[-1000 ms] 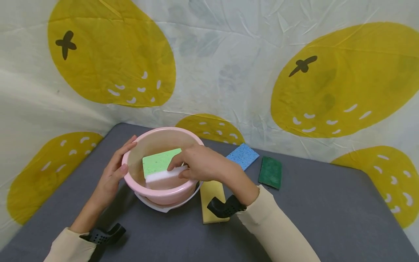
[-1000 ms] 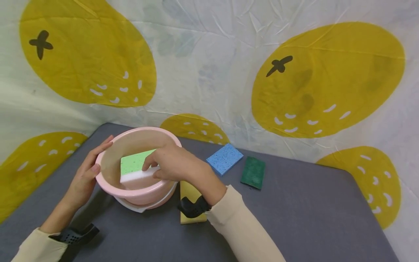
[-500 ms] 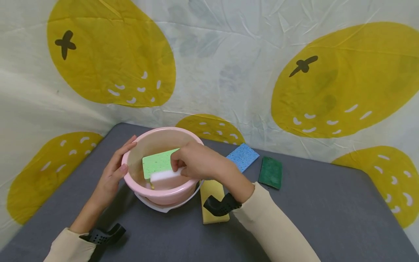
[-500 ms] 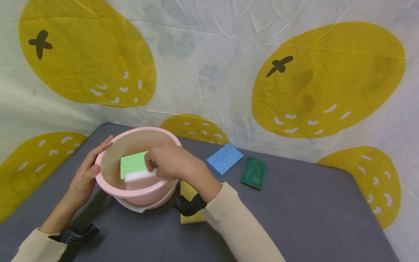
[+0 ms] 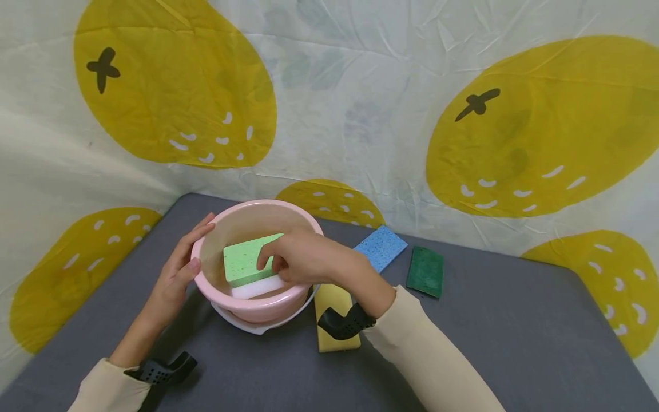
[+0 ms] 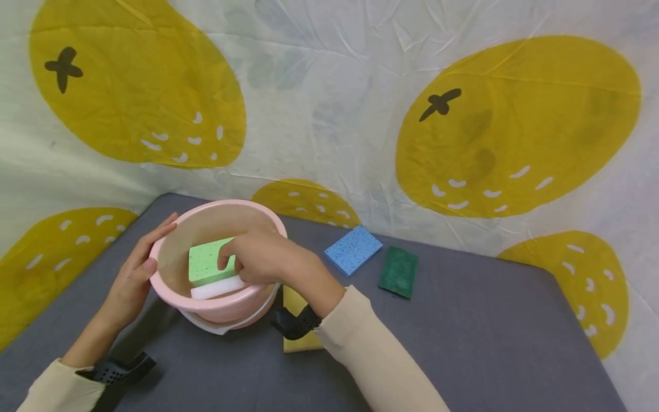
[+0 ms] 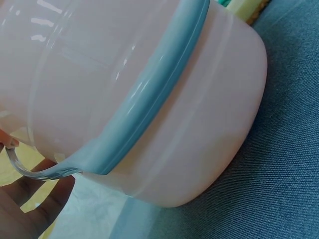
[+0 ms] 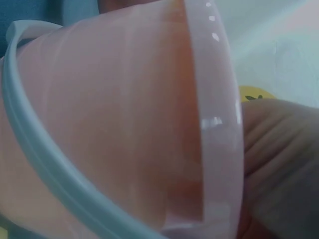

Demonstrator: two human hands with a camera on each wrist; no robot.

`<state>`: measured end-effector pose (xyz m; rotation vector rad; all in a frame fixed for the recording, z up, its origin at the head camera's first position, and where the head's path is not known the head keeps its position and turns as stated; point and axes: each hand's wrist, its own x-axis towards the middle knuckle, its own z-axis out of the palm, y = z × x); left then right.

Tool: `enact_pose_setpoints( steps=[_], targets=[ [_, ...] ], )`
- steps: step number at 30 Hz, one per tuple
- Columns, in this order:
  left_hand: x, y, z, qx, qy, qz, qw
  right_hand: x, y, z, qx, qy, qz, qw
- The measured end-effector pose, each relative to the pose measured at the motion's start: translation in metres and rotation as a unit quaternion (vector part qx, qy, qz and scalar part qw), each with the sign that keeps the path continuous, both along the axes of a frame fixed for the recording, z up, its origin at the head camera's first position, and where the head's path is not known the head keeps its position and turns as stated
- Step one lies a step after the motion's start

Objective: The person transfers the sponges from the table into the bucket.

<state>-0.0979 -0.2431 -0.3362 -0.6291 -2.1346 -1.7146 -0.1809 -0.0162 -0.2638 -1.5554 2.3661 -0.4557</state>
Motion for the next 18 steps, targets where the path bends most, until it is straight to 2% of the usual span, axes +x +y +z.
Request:
enact_pose_setpoints(
  steps=[11,18],
  targets=[
    [-0.0001,-0.0002,0.0,0.004,-0.001,-0.009,0.9999,0.0031,-0.0013,0.0017,0.048,-0.007,-0.009,0.999],
    [0.0003,-0.0011,-0.0001,0.008,0.0,-0.009,0.9999,-0.0001,-0.0036,0.0017,0.051,-0.003,0.019,0.998]
  ],
)
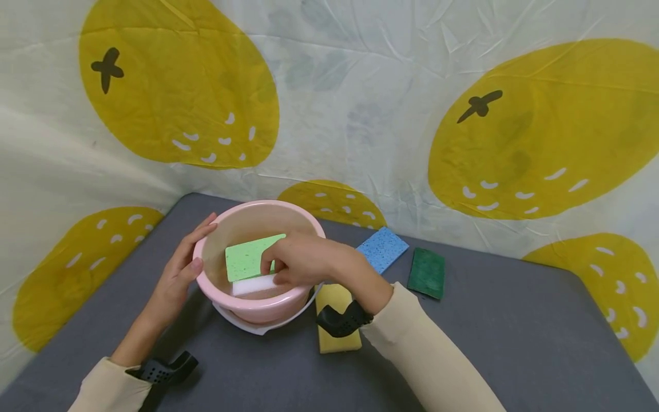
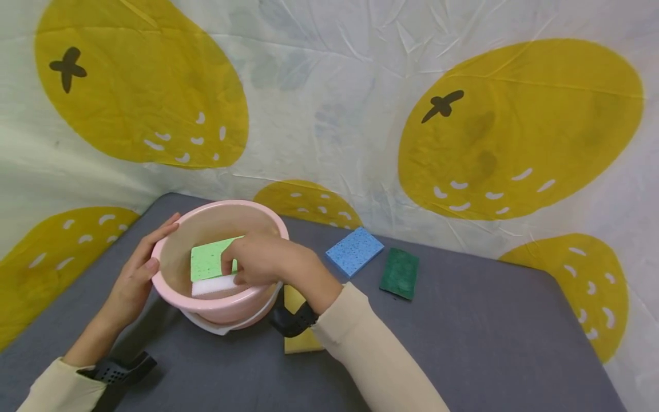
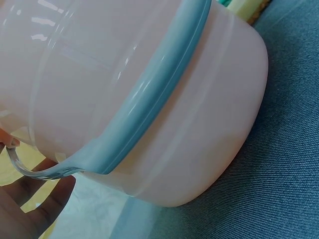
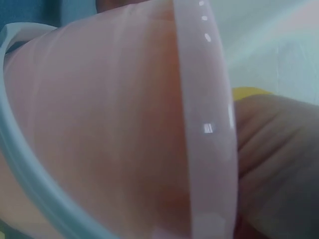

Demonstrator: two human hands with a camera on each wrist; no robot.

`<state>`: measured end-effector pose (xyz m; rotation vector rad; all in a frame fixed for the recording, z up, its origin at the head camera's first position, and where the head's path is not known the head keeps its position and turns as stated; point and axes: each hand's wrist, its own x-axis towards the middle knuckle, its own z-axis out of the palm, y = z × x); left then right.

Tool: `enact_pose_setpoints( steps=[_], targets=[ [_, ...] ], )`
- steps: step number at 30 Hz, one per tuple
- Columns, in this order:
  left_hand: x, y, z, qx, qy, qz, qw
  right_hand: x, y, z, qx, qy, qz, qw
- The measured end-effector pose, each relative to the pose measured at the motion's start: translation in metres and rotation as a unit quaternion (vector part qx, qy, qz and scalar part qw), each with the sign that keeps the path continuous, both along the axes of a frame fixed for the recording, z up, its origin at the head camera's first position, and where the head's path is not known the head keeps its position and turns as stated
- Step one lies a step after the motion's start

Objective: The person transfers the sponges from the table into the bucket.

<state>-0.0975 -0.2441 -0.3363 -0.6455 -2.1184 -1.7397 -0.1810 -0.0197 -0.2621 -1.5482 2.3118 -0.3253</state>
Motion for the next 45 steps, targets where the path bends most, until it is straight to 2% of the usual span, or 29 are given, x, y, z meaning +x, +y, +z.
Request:
enact_pose_setpoints(
  steps=[6,14,18,23,27,33,38,42,45],
  targets=[
    [0.0,-0.001,0.0,0.001,0.001,-0.002,1.0,-0.003,-0.002,-0.002,0.0,-0.016,-0.006,1.0],
    [0.001,0.0,0.0,-0.002,0.0,-0.002,1.0,-0.001,-0.008,-0.004,-0.001,0.036,-0.037,0.999],
    [0.001,0.0,0.0,-0.001,0.002,-0.001,1.0,-0.002,-0.003,-0.001,-0.021,0.035,-0.03,0.999],
    [0.0,0.0,0.0,0.002,0.005,-0.003,1.0,-0.002,0.004,0.0,-0.039,0.02,0.008,0.999],
    [0.0,0.0,0.0,0.0,0.002,-0.002,1.0,-0.001,0.006,-0.003,-0.057,0.033,0.027,0.997],
    [0.0,0.0,0.0,0.006,0.004,-0.008,0.9999,0.0,0.01,-0.002,-0.067,0.011,0.016,0.998],
    [-0.001,0.0,-0.001,0.011,0.004,-0.013,0.9998,0.001,0.013,0.0,-0.074,0.013,0.015,0.997],
    [-0.001,0.0,-0.001,0.013,0.008,-0.011,0.9998,0.003,0.019,0.004,-0.088,0.011,-0.015,0.996],
    [-0.001,0.0,-0.001,0.013,0.01,-0.01,0.9998,0.005,0.026,0.005,-0.123,0.009,-0.039,0.992]
  ],
)
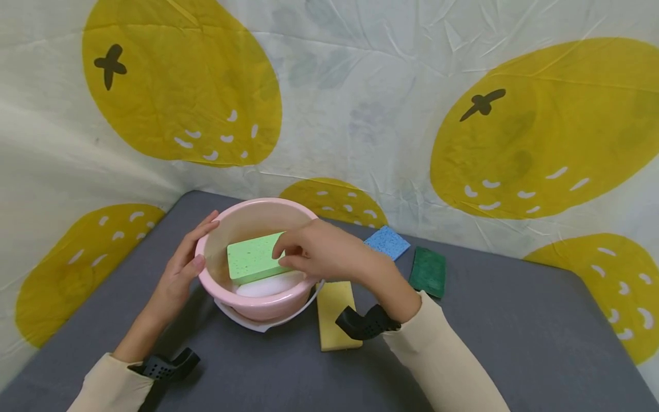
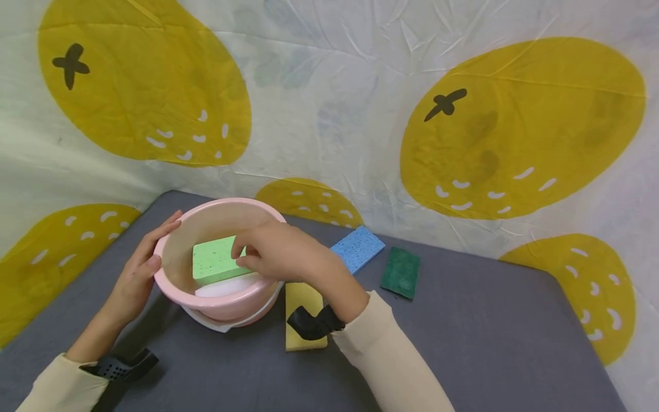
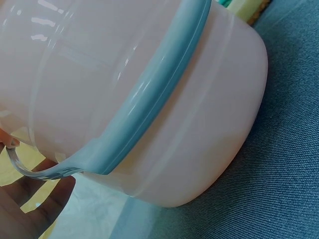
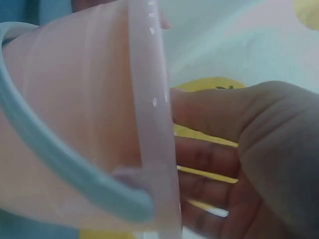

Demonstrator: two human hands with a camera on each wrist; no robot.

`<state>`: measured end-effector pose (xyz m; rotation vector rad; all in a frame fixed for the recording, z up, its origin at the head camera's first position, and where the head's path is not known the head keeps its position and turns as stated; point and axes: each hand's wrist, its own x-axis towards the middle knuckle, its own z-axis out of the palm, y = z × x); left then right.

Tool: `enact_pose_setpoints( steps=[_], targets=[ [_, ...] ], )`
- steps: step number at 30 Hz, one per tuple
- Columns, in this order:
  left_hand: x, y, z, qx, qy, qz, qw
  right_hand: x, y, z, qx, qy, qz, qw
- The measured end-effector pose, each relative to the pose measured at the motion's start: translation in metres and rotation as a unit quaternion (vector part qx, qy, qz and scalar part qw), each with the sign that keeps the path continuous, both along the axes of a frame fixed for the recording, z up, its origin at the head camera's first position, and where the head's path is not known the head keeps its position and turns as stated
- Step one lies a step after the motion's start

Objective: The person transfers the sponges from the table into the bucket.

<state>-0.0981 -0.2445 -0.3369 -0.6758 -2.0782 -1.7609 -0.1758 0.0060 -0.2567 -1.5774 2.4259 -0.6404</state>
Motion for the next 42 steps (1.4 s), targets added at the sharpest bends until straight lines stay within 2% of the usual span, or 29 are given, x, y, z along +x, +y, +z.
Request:
enact_pose_setpoints(
  steps=[6,12,19,24,28,34,39,42],
  targets=[
    [0.001,-0.001,0.001,0.009,0.0,-0.002,1.0,0.003,0.013,-0.005,-0.064,0.032,-0.001,0.997],
    [0.002,-0.003,0.001,0.005,-0.004,0.005,1.0,0.006,0.029,-0.007,-0.138,0.056,-0.015,0.989],
    [-0.001,-0.011,-0.008,0.005,-0.006,0.008,0.9999,0.011,0.056,-0.007,-0.174,0.038,-0.053,0.983],
    [-0.003,-0.016,-0.013,0.009,-0.006,0.005,0.9999,0.013,0.073,-0.016,-0.181,0.016,-0.073,0.981],
    [0.0,-0.011,-0.01,0.011,-0.006,0.004,0.9999,0.014,0.088,-0.035,-0.189,-0.001,-0.084,0.978],
    [-0.002,0.002,-0.005,0.007,-0.01,0.0,0.9999,0.017,0.111,-0.078,-0.177,-0.029,-0.075,0.981],
    [-0.008,-0.002,-0.013,0.009,-0.005,0.004,0.9999,0.02,0.117,-0.116,-0.171,-0.06,-0.08,0.98],
    [-0.009,-0.007,-0.015,0.008,-0.004,0.008,0.9999,0.018,0.113,-0.133,-0.174,-0.071,-0.09,0.978]
  ],
)
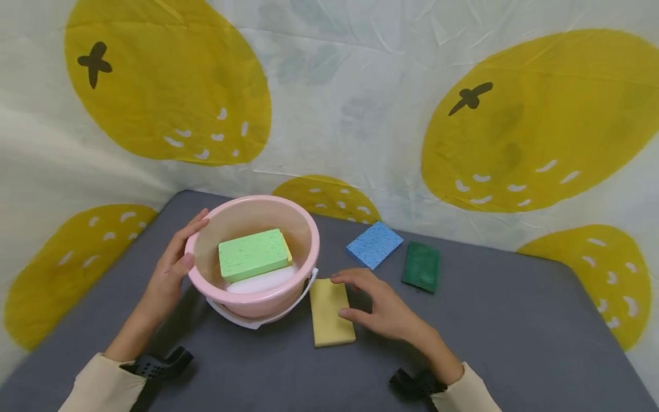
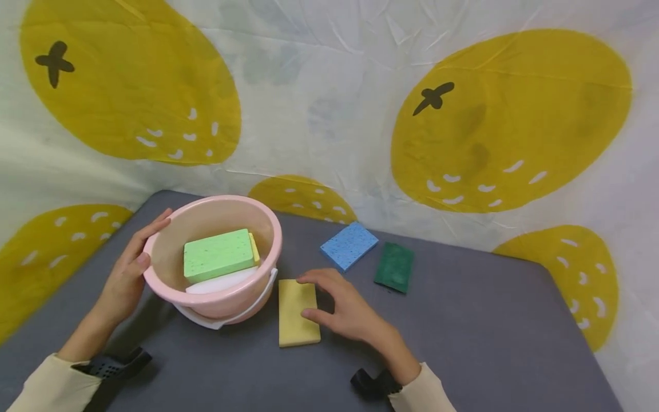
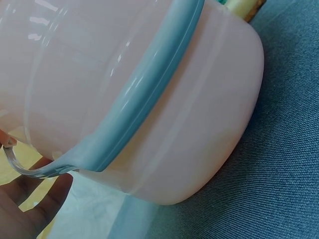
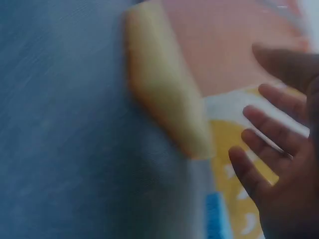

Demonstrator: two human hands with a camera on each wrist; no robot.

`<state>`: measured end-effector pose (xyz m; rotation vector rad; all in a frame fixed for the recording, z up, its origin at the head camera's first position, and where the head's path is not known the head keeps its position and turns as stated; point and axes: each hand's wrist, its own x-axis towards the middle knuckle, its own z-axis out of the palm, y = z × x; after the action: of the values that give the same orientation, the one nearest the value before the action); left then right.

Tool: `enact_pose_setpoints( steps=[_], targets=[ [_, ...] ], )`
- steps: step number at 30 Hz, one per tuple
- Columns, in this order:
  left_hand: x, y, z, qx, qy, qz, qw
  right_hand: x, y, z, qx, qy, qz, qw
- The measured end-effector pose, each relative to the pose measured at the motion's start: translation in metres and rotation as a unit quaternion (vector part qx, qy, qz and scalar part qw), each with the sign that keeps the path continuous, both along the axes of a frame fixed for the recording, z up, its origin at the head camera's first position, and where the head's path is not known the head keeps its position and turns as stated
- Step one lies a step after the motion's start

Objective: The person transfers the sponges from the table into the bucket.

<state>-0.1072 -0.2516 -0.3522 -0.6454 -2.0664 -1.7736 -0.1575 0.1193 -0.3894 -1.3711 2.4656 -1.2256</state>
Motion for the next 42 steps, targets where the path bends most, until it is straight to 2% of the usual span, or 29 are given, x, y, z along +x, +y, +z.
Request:
enact_pose_setpoints(
  steps=[4,11,14,20,29,34,42],
  targets=[
    [0.004,0.001,0.007,0.0,-0.004,0.0,1.0,-0.003,-0.005,-0.013,0.027,-0.003,-0.009,1.0],
    [0.008,0.005,0.014,-0.004,-0.003,-0.008,0.9999,0.001,-0.005,-0.021,0.082,-0.038,-0.016,0.996],
    [0.007,0.006,0.015,-0.003,-0.001,-0.014,0.9999,0.002,-0.002,-0.021,0.09,-0.05,-0.015,0.995],
    [0.007,0.006,0.014,-0.002,0.001,-0.016,0.9999,0.0,0.006,-0.013,0.11,-0.039,0.013,0.993],
    [0.009,0.006,0.015,-0.011,-0.005,-0.012,0.9999,-0.001,0.014,-0.008,0.118,-0.105,0.052,0.986],
    [0.009,0.005,0.014,-0.009,-0.004,-0.011,0.9999,-0.002,0.013,-0.013,0.122,-0.102,0.073,0.985],
    [0.008,0.005,0.013,-0.002,-0.001,-0.018,0.9998,-0.002,0.014,-0.015,0.124,-0.098,0.07,0.985]
  ],
)
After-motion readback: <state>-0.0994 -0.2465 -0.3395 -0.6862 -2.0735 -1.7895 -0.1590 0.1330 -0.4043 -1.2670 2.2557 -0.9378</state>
